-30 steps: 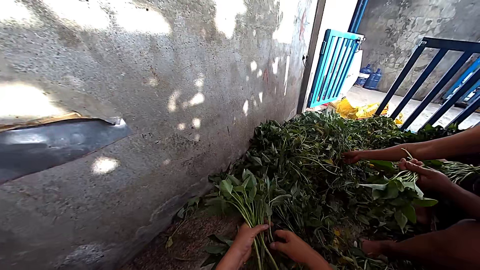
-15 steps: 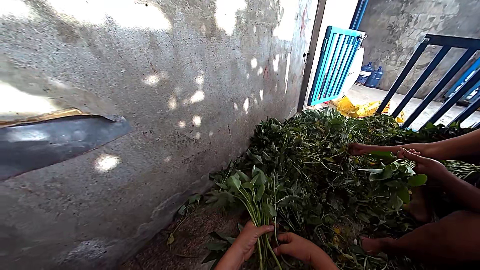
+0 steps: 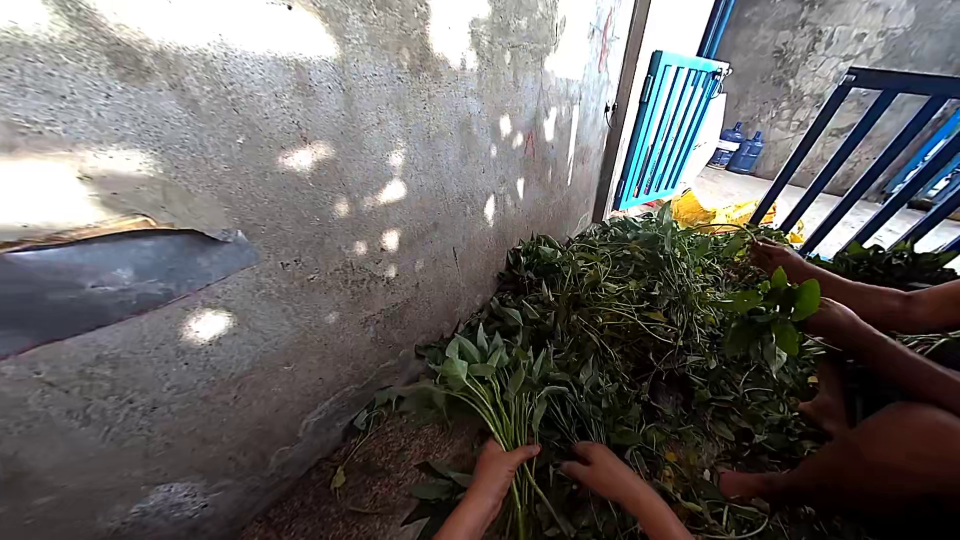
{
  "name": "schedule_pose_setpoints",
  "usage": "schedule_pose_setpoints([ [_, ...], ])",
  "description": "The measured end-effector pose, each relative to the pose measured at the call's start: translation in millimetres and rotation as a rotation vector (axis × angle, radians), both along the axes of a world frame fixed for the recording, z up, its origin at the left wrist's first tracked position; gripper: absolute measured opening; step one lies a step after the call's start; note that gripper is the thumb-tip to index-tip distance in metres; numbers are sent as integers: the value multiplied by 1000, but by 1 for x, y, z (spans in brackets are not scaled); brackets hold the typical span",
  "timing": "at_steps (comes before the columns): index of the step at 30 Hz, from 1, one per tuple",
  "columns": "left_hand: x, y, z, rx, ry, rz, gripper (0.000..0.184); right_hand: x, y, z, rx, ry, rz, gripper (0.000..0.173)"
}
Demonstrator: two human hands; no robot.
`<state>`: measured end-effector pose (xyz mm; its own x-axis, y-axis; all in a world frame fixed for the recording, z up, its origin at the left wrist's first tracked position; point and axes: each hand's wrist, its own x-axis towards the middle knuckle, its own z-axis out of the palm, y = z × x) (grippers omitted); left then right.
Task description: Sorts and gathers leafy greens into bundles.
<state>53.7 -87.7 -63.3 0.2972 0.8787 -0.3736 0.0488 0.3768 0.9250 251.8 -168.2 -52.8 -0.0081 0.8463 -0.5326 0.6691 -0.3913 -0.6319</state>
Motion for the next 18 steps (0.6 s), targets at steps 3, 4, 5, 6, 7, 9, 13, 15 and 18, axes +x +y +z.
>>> schedule_pose_setpoints([
  [3,12,-17,1,53,44,-60,52,-28,10,6,214,285,-348,43],
  [4,14,-20,1,55,32,-51,51,-35,10,4,262,299,-408,39],
  [5,15,-22,1,46,13,-32,51,-40,10,0,307,304,-450,35],
  [6,15,-22,0,29,-14,-12,52,-44,8,-4,353,310,-482,33],
  [7,14,-22,-2,9,-40,12,51,-48,7,-9,405,316,-511,31],
  [9,12,-23,-6,-53,-83,68,47,-57,3,-21,522,314,-555,30],
  [13,10,-18,-12,-221,-115,217,36,-70,-2,-42,733,226,-494,26],
  [15,5,-8,-19,-278,-114,294,36,-69,-5,-48,818,123,-361,23],
  [18,-11,18,-27,-207,-102,410,36,-47,-4,-44,515,16,-22,27],
])
